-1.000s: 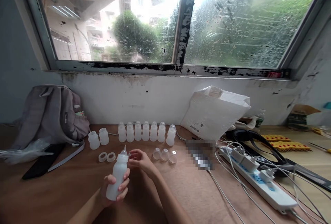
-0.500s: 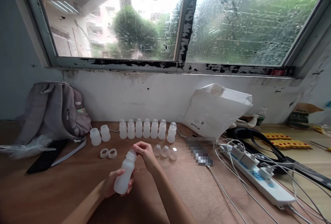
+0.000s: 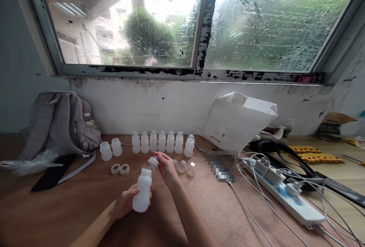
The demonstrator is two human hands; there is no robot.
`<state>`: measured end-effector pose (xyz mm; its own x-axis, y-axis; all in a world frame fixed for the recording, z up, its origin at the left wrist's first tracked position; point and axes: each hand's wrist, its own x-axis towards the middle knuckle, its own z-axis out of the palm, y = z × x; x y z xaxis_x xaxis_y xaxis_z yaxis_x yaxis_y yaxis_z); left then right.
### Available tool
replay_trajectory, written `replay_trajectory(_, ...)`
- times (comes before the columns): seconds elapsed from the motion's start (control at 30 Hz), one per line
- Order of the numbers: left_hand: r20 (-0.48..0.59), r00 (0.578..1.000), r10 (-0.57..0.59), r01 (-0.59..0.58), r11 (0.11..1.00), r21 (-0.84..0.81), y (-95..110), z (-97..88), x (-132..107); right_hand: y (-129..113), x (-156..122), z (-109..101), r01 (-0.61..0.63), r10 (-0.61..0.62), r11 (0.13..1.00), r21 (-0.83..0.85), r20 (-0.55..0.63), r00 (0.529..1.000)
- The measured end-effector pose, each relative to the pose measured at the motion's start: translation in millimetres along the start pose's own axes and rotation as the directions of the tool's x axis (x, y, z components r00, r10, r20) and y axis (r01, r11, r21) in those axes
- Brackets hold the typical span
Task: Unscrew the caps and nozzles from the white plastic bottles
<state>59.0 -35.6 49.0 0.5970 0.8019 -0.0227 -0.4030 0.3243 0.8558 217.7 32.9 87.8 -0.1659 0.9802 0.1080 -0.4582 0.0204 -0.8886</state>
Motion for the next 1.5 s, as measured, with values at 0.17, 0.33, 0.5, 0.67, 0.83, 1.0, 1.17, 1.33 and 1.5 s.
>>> replay_trajectory(0.17,-0.423,0.76,0.493,-0.194,0.794,0.577,-5,-20.2,14,21,9,-23,0.143,-0.213,0.942,-0.303,-0.212,0.954)
replay_trajectory(0.33,-0.495,0.665,0.559,-0.108,0.728,0.677,-12,-43.6,21,48,10,-38,0.151,-0.318,0.816,-0.558,-0.215,0.923)
replay_trajectory(0.5,-0.451,0.614,0.648,-0.174,0.668,0.724,-9,-34.3,19,56,8,-37,0.163,-0.341,0.75,-0.641,-0.164,0.926)
replay_trajectory(0.67,-0.268,0.656,0.705,-0.211,0.513,0.832,19,-15.6,3,57,8,-37,0.183,-0.364,0.706,-0.684,-0.129,0.923)
replay_trajectory(0.83,-0.118,0.76,0.639,-0.243,0.448,0.861,46,-14.6,-7,56,7,-38,0.183,-0.37,0.689,-0.701,-0.123,0.921)
replay_trajectory(1.0,0.036,0.734,0.678,-0.075,0.027,0.997,86,-29.8,2,56,9,-39,0.169,-0.369,0.669,-0.724,-0.126,0.921)
replay_trajectory(1.17,0.093,0.768,0.634,0.085,-0.244,0.966,134,-66.3,25,59,12,-43,0.157,-0.357,0.669,-0.726,-0.128,0.925)
replay_trajectory(1.33,0.068,0.79,0.609,0.176,-0.332,0.927,151,-107.3,46,61,14,-46,0.144,-0.343,0.7,-0.7,-0.152,0.927)
replay_trajectory(1.5,0.092,0.804,0.588,0.188,-0.398,0.898,150,-127.8,63,62,14,-47,0.143,-0.345,0.694,-0.706,-0.151,0.926)
